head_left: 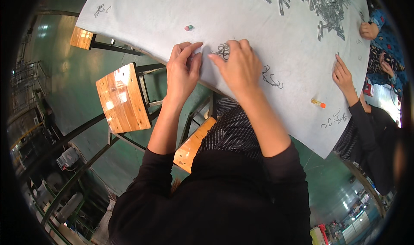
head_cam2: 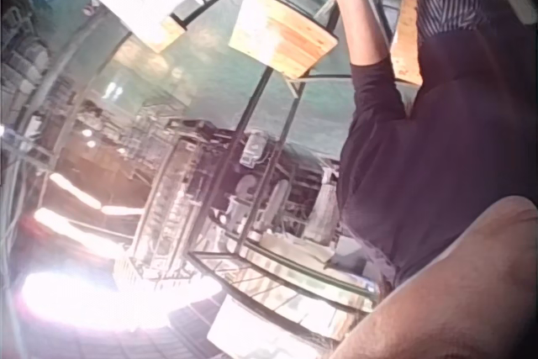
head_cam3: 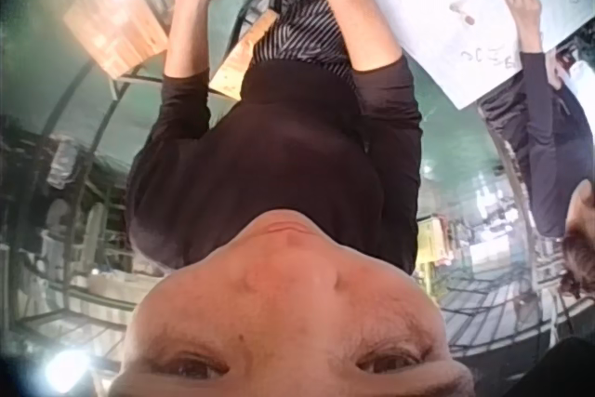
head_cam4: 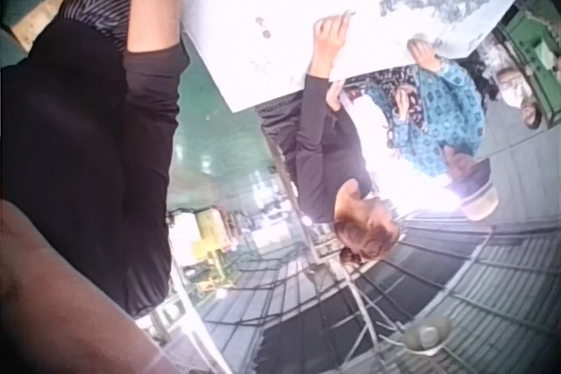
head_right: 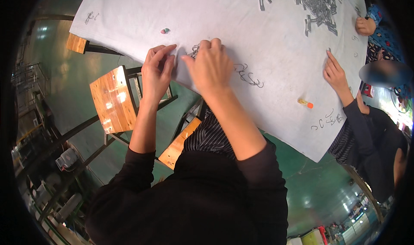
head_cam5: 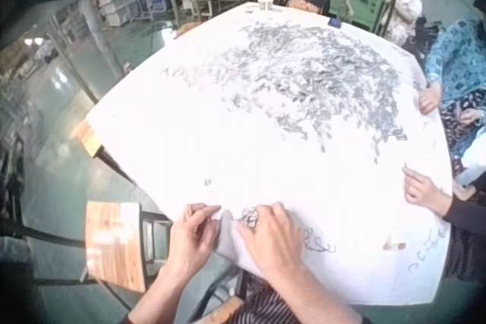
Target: The person sits at a table and uses both hands to pick up small metal pieces and wire, arranging them into shapes on a white sheet. They occasionally stand to move around the workshop and return to the table to continue assembling the pieces.
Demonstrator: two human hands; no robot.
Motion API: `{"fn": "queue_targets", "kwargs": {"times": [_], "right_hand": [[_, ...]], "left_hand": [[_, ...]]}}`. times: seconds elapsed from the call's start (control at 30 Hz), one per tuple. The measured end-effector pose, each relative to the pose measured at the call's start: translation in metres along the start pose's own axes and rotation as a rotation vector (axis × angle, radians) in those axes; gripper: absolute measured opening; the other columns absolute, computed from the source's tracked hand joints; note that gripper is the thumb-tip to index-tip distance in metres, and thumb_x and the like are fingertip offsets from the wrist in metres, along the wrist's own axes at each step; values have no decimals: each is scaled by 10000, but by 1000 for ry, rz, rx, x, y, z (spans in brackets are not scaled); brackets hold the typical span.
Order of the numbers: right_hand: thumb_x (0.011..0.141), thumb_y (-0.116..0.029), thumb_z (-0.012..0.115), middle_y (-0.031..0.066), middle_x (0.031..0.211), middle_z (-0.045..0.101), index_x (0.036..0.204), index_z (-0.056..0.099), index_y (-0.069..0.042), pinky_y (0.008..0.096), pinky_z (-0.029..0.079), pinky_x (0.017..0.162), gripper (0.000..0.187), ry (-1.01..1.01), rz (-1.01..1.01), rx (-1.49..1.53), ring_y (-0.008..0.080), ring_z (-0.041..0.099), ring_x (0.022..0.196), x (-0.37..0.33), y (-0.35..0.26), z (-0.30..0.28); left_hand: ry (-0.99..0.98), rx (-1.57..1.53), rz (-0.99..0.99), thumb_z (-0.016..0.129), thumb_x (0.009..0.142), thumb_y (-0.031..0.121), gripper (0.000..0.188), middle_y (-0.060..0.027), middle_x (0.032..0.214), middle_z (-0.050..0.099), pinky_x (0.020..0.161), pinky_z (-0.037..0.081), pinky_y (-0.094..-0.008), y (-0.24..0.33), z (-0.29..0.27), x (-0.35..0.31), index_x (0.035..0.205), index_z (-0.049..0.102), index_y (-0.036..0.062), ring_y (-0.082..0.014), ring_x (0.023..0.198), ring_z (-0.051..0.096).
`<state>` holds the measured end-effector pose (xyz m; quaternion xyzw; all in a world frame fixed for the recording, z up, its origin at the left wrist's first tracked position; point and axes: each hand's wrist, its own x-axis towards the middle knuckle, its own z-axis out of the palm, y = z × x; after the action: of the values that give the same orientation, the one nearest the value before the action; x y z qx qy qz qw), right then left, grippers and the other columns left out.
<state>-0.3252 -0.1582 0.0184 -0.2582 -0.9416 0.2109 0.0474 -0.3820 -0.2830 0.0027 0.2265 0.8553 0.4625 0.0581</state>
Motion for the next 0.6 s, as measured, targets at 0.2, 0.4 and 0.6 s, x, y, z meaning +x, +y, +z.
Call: {"fn": "queue_targets", "kwargs": {"times": [0.2,0.4,0.6], "right_hand": [[679,-256,719,96,957,459,857,525,-21,361,514,629,353,120,-53,56,276,504,922,-3,-13,23],[645,-177,739,71,1033,494,1127,543,-60,357,466,776,533,14,17,142,260,511,966,-7,-5,-7],[621,-105,736,72,989,503,1064,577,-49,349,479,733,474,-44,-176,145,245,523,925,1,14,-2]], "left_hand": [[-18,-44,-4,567,781,17,232,-77,899,537,622,435,-259,-3,-5,3,1005,620,48,-143,682,503],[-97,56,31,580,771,18,249,-106,908,568,659,464,-272,3,-4,6,1016,619,35,-175,735,579],[-152,79,140,559,738,-28,205,-137,846,573,664,468,-358,8,3,9,919,646,14,-290,767,578]]}}
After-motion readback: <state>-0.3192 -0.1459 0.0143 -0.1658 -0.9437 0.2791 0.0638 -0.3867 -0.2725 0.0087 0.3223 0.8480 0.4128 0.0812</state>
